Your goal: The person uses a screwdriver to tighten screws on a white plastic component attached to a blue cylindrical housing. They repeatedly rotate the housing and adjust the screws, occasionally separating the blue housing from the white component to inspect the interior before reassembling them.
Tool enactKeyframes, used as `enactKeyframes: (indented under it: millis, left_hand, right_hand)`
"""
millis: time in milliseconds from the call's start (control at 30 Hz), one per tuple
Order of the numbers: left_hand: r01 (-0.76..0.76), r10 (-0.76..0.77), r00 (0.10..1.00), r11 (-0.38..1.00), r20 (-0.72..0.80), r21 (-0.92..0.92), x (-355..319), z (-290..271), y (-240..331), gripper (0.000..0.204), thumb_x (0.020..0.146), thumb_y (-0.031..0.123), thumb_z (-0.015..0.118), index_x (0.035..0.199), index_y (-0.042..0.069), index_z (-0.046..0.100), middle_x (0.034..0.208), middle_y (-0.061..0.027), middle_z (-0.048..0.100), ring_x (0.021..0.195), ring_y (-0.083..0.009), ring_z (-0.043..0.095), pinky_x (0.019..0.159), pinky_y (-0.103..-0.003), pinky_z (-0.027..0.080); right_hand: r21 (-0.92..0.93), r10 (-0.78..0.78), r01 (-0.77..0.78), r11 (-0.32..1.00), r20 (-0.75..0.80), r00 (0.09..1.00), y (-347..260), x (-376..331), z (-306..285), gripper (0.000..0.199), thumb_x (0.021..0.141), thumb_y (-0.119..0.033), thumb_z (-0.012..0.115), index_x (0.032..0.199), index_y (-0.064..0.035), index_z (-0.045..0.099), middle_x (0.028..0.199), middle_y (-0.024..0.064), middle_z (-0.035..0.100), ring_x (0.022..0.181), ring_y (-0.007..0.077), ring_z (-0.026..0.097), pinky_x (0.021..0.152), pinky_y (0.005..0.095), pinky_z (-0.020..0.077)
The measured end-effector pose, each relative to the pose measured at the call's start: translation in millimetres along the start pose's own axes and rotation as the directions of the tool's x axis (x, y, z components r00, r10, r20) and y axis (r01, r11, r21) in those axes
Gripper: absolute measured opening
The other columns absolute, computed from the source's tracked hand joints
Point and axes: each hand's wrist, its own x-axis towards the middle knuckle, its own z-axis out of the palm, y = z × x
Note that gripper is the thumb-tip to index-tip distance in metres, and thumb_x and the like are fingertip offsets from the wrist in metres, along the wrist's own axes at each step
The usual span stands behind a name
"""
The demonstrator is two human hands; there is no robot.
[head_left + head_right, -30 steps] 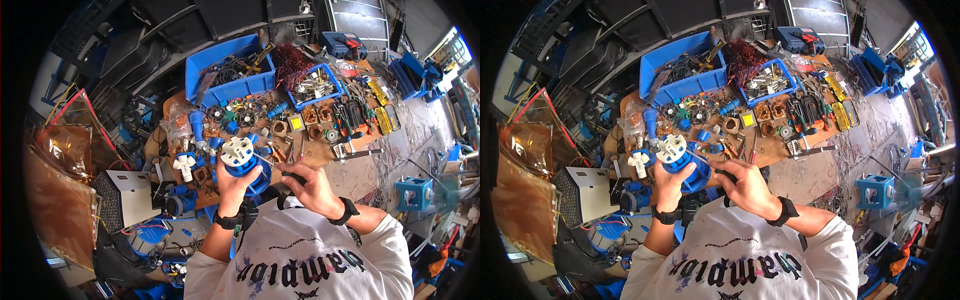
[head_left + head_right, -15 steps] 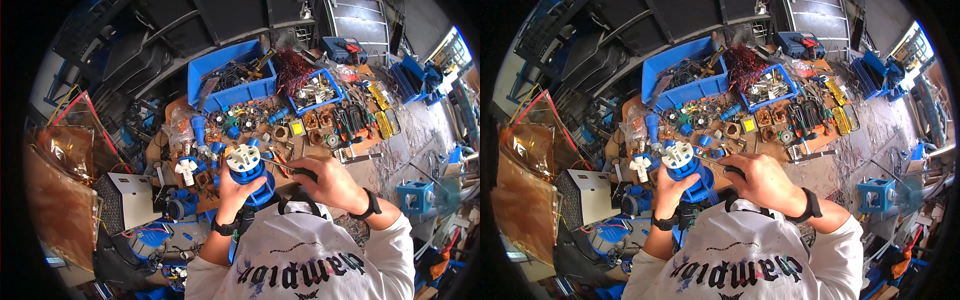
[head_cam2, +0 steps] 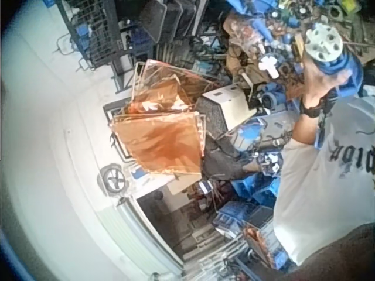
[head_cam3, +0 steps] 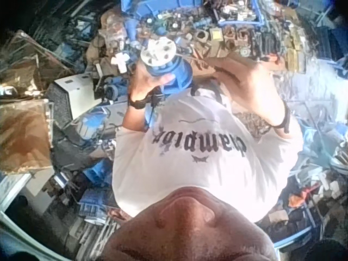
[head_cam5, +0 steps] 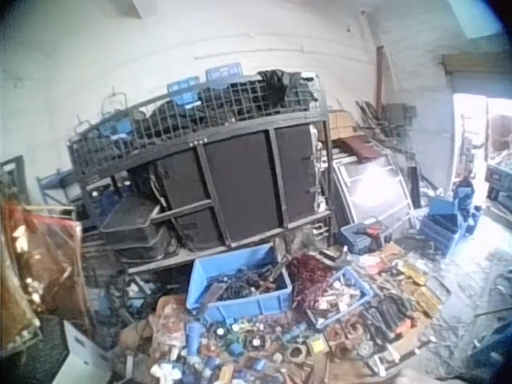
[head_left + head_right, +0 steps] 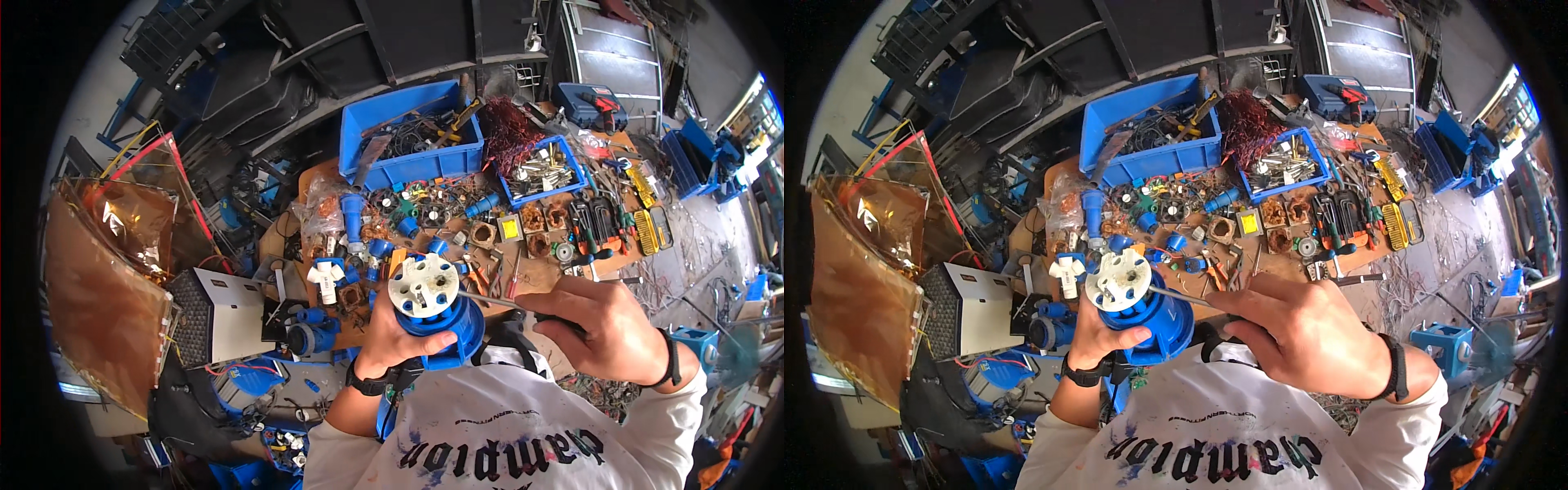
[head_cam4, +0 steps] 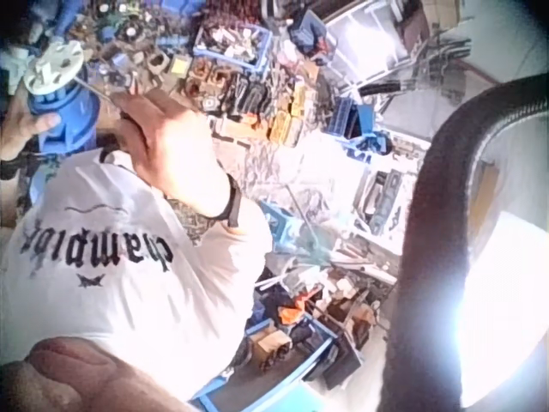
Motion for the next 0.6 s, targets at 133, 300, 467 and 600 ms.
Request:
enactKeyframes:
  millis: [133,300,467,600]
  left_hand:
    - [-0.024,0.024,0.995,1.000,0.095,-0.006,-0.7,-1.3,-0.7,0.085,0.061,0.034,0.093,0.128,-0.002,0.055,0.120,-0.0118,0.067,0.110,-0.0209,0.065,0.099,-0.035,0.049]
    - [-0.059,0.056,0.995,0.997,0.079,0.041,-3.0,-4.1,-9.6,0.096,0.058,0.038,0.094,0.133,-0.003,0.051,0.119,-0.0117,0.067,0.109,-0.0216,0.065,0.099,-0.035,0.049]
    - [-0.018,0.018,0.998,1.000,0.056,-0.007,-4.2,-2.9,-11.8,0.097,0.057,0.039,0.095,0.133,-0.003,0.051,0.120,-0.0124,0.067,0.110,-0.0214,0.065,0.100,-0.035,0.049]
    - [-0.117,0.114,0.988,0.993,0.103,0.015,-3.6,-7.5,-20.4,0.098,0.057,0.038,0.095,0.133,-0.003,0.049,0.120,-0.0119,0.066,0.110,-0.0211,0.065,0.100,-0.036,0.049]
  right_hand:
    - [0.035,-0.026,0.024,0.999,0.068,0.997,-1.4,3.5,-13.0,0.029,0.085,-0.010,0.073,0.114,-0.0079,0.070,0.083,0.0113,0.065,0.069,0.0328,0.067,0.058,0.0428,0.0533]
    - [0.042,-0.056,0.056,0.998,0.016,0.998,2.9,-2.8,-6.7,0.031,0.084,-0.010,0.074,0.115,-0.0091,0.071,0.079,0.0092,0.064,0.064,0.0302,0.066,0.055,0.0406,0.0527]
    - [0.095,-0.071,0.073,0.993,-0.033,0.997,9.0,-7.0,4.9,0.034,0.082,-0.008,0.076,0.115,-0.0100,0.072,0.076,0.0070,0.063,0.060,0.0280,0.064,0.052,0.0391,0.0515]
    - [0.138,-0.086,0.092,0.986,-0.049,0.995,14.6,-6.1,13.9,0.034,0.082,-0.007,0.076,0.115,-0.0099,0.072,0.076,0.0070,0.063,0.060,0.0274,0.064,0.052,0.0387,0.0512]
